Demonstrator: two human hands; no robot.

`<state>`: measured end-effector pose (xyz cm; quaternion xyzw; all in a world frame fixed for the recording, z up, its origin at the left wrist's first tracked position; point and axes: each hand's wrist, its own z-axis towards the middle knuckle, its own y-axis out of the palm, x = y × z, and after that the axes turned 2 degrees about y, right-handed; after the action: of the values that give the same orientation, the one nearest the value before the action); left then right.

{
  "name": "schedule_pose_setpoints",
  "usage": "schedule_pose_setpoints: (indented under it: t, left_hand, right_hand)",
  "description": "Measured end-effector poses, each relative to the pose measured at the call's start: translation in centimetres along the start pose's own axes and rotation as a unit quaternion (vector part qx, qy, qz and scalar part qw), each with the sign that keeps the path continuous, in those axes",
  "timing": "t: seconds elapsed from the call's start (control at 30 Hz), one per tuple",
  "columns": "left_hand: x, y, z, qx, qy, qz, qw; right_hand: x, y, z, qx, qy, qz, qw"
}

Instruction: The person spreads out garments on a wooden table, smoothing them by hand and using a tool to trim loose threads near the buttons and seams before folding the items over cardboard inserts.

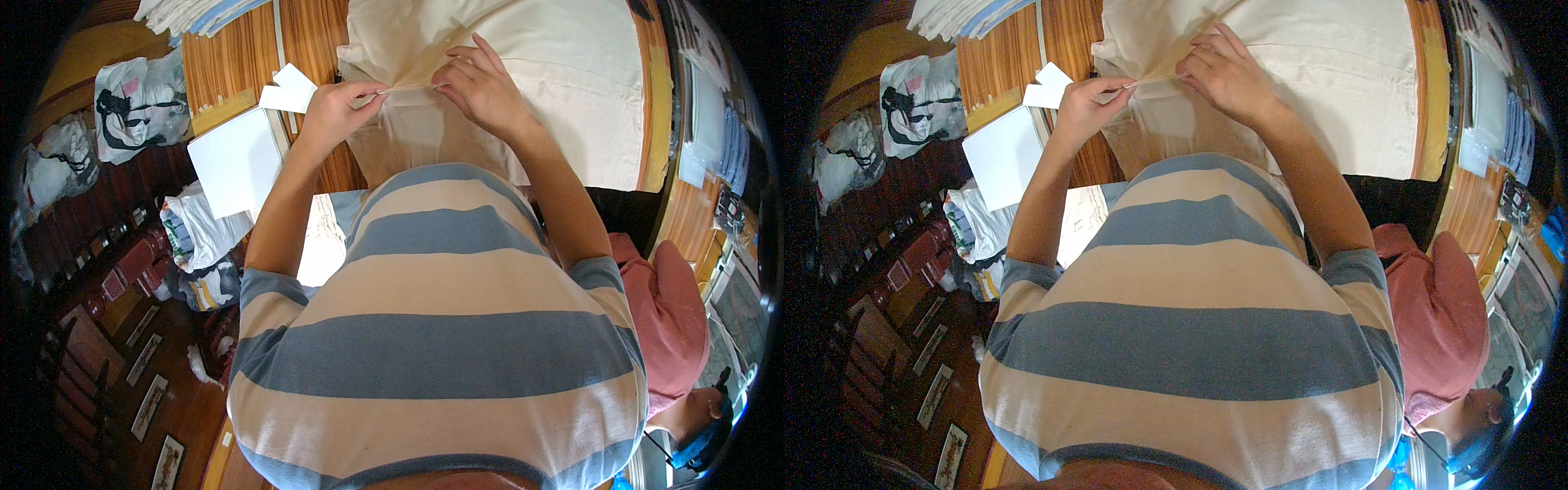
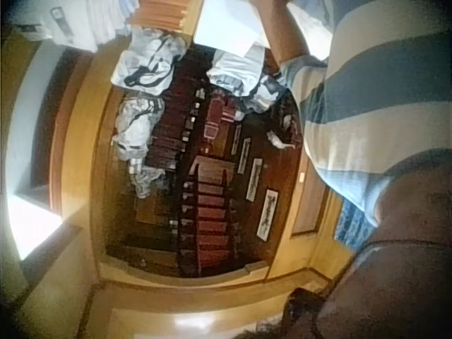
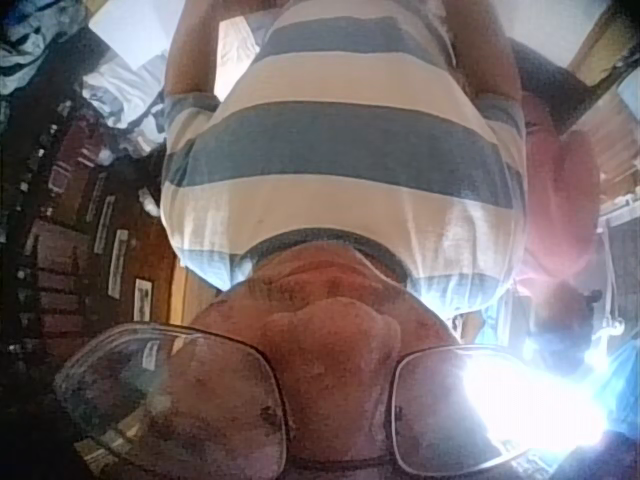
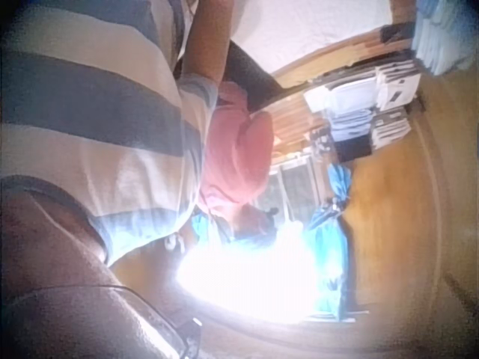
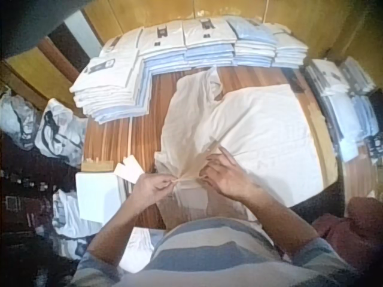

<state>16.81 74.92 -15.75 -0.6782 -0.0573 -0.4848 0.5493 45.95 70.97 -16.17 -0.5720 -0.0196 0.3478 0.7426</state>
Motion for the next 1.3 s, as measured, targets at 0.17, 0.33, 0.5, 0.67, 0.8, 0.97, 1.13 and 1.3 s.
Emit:
schedule_pose_setpoints:
  t: [0.17,0.33,0.5,0.67,0.8,0.97,1.13,1.3]
  left_hand:
    - [-0.5,0.4,0.0,0.025,-0.02,-0.069,0.997]
    - [-1.0,0.7,-0.2,0.016,-0.055,-0.106,0.993]
    - [-0.7,0.8,-0.3,0.032,-0.062,-0.118,0.991]
    - [-0.8,0.5,0.0,0.043,-0.011,-0.063,0.997]
    - [0.4,0.0,0.2,0.016,-0.012,-0.059,0.998]
    - [0.3,-0.1,0.4,-0.014,0.112,-0.007,0.994]
    - [0.2,0.0,0.7,0.006,0.156,-0.005,0.988]
    - [0.1,0.1,0.8,0.007,0.126,-0.046,0.991]
  right_hand:
    - [0.1,0.1,-0.2,0.001,0.008,0.006,1.0]
    - [0.2,0.0,-0.1,-0.003,0.008,0.004,1.0]
    - [-0.1,-0.1,-0.1,0.01,0.012,0.007,1.0]
    - [-0.1,-0.2,-0.2,0.003,0.014,0.012,1.0]
    - [-0.1,-0.3,0.0,-0.003,0.01,0.017,1.0]
    - [0.2,-0.5,-0.2,0.004,0.008,0.008,1.0]
    - [0.4,-0.6,-0.4,-0.009,0.015,-0.009,1.0]
    - [0.4,-0.6,-0.5,-0.014,0.016,-0.009,1.0]
